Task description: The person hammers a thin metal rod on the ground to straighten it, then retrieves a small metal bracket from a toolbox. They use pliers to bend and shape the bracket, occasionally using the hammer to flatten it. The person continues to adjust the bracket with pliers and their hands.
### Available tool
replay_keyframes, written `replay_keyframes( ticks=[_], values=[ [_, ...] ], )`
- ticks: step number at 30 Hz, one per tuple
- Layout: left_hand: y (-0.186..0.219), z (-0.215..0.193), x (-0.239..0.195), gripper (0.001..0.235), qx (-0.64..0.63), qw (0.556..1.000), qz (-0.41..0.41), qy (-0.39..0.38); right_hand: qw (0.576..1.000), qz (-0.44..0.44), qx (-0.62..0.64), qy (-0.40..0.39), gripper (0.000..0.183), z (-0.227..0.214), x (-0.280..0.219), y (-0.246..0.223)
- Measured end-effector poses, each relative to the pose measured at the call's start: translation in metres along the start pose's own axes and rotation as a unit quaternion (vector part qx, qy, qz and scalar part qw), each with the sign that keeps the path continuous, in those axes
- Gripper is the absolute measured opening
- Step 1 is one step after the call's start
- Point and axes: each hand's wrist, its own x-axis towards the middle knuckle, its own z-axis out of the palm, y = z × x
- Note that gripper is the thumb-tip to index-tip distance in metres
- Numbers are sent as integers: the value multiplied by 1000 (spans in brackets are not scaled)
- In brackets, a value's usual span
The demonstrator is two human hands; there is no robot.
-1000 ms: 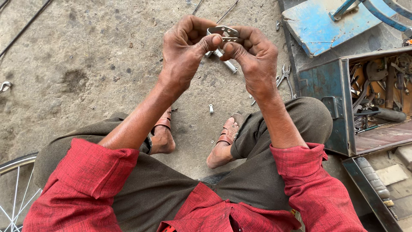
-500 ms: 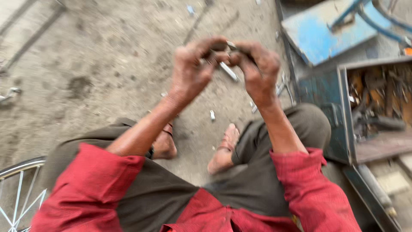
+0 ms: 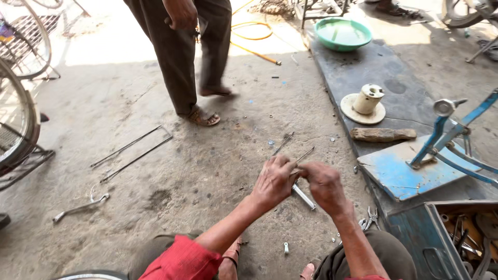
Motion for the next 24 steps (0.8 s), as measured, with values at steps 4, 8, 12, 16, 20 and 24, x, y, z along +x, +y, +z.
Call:
replay_keyframes(
  ticks=[4, 8, 12, 16, 20, 24],
  values=[
    [11, -6, -1, 16, 33, 991, -82, -104, 997, -44, -45, -36, 2, -7, 2, -28],
    [0, -12, 0, 16, -69, 988, -111, -79, 997, -16, -43, -56, 7, -4, 9, -39],
    [-27, 10, -18, 42, -161, 986, -44, -7, 999, 20, -10, -28, 7, 12, -6, -13],
    [-84, 37, -19, 28, -273, 925, -253, -77, 998, 69, -2, -9, 4, 30, -12, 32],
    [-136, 48, -32, 22, -369, 830, -415, -47, 949, 236, 208, -33, 10, 44, -17, 52],
    [-189, 86, -86, 19, -378, 761, -528, 6, 913, 345, 212, -44, 9, 76, -42, 96]
  ],
)
